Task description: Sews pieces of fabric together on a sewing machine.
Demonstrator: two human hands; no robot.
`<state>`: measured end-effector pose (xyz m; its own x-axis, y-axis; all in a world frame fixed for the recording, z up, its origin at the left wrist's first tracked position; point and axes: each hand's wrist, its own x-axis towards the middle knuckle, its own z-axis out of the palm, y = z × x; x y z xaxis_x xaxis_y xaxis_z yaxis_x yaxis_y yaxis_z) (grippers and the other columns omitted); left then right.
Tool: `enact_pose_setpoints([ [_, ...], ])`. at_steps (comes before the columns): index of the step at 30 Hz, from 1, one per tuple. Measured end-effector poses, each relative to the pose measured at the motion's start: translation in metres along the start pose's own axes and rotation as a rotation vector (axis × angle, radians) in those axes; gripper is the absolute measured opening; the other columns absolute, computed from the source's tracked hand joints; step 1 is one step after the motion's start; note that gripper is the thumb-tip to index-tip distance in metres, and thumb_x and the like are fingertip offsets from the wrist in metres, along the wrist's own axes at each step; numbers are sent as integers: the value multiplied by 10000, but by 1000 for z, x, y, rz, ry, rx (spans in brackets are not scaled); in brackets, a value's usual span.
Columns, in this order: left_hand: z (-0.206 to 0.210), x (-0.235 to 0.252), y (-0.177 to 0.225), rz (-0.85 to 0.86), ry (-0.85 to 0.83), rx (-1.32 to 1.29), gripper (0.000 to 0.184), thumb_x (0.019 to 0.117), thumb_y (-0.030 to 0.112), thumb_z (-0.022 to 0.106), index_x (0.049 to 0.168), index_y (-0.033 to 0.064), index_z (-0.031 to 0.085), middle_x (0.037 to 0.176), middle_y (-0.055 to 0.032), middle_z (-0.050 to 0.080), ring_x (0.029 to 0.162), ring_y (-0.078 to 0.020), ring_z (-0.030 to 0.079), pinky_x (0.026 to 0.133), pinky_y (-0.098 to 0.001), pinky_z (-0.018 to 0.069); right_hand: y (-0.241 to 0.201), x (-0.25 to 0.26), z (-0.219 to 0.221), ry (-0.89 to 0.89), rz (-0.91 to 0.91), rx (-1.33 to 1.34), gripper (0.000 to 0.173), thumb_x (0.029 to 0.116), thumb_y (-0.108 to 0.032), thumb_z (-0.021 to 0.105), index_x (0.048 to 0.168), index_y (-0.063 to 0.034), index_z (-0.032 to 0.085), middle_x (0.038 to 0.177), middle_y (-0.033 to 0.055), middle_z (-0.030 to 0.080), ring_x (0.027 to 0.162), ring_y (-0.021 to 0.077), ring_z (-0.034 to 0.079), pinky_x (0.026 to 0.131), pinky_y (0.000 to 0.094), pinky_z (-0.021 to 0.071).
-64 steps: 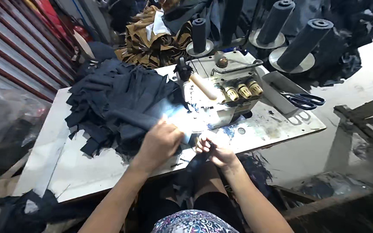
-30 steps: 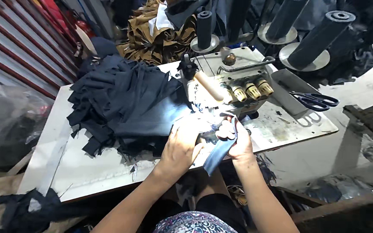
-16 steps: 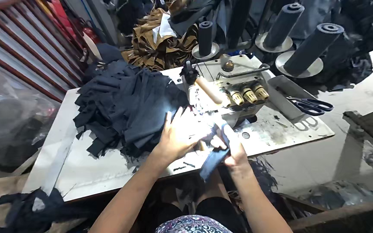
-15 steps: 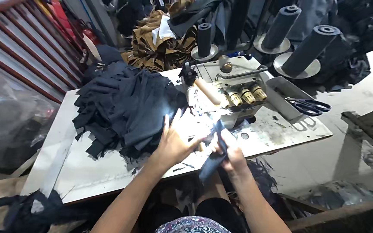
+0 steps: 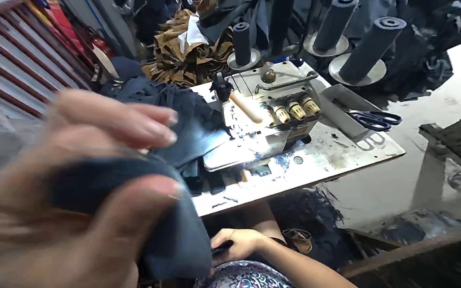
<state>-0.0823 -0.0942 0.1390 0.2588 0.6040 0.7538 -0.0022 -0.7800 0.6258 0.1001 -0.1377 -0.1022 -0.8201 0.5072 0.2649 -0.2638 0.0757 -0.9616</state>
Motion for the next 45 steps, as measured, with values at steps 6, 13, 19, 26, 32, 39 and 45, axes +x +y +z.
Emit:
enact_pose_setpoints([
  [6, -98, 11, -55, -127, 221, -6, 310, 1043, 179, 573, 1337, 84, 597, 1353, -6, 640, 1267, -147, 600, 1102, -331, 487, -130, -81, -28, 349, -472, 496, 345, 1007, -441, 574, 907, -156, 741, 717, -64, 700, 620, 62, 688, 566, 242, 588],
  [13, -2, -6, -121, -197, -150, 958, 397, 1005, 208, 634, 1299, -57, 601, 1473, -297, 480, 1386, -460, 454, 1145, -626, 360, -86, -58, -89, 624, 99, 580, 729, 972, -769, 206, 955, -180, 634, 743, -82, 571, 624, 25, 543, 588, 200, 485],
  [19, 70, -61, -156, 109, -510, 779, 325, 1033, 242, 539, 1241, 79, 728, 1226, -108, 725, 1215, -284, 663, 1124, -525, 454, -46, -51, -91, 773, -34, 826, 361, 1096, -329, 315, 952, -137, 584, 752, -32, 547, 614, 70, 547, 608, 229, 515],
  [26, 76, -65, -141, 66, -546, 889, 408, 1013, 403, 552, 1264, 130, 723, 1209, -98, 723, 1214, -339, 644, 1080, -554, 471, -51, -52, -108, 940, -306, 891, 349, 1070, -321, 437, 900, -103, 650, 647, -28, 554, 553, 78, 569, 614, 243, 551],
  [32, 84, -66, -132, 3, -532, 932, 444, 992, 458, 560, 1224, 123, 736, 1193, -75, 731, 1184, -345, 647, 1048, -542, 484, -53, -40, -110, 934, -474, 1056, 469, 1088, -403, 344, 968, -80, 662, 632, 3, 583, 579, 129, 628, 633, 295, 583],
  [39, 88, -62, -132, -23, -533, 951, 458, 1000, 480, 535, 1250, 148, 727, 1283, -32, 710, 1254, -325, 612, 1061, -517, 472, -58, -26, -104, 1109, -428, 1084, 549, 1101, -433, 265, 963, -74, 656, 720, 72, 656, 678, 195, 697, 688, 361, 620],
  [45, 84, -39, -142, -67, -595, 900, 440, 1026, 429, 500, 1336, 182, 692, 1346, 6, 683, 1302, -261, 585, 1106, -475, 441, -60, -19, -104, 1134, -440, 1103, 566, 1110, -382, 219, 885, -66, 630, 657, 57, 625, 641, 195, 681, 674, 357, 614],
])
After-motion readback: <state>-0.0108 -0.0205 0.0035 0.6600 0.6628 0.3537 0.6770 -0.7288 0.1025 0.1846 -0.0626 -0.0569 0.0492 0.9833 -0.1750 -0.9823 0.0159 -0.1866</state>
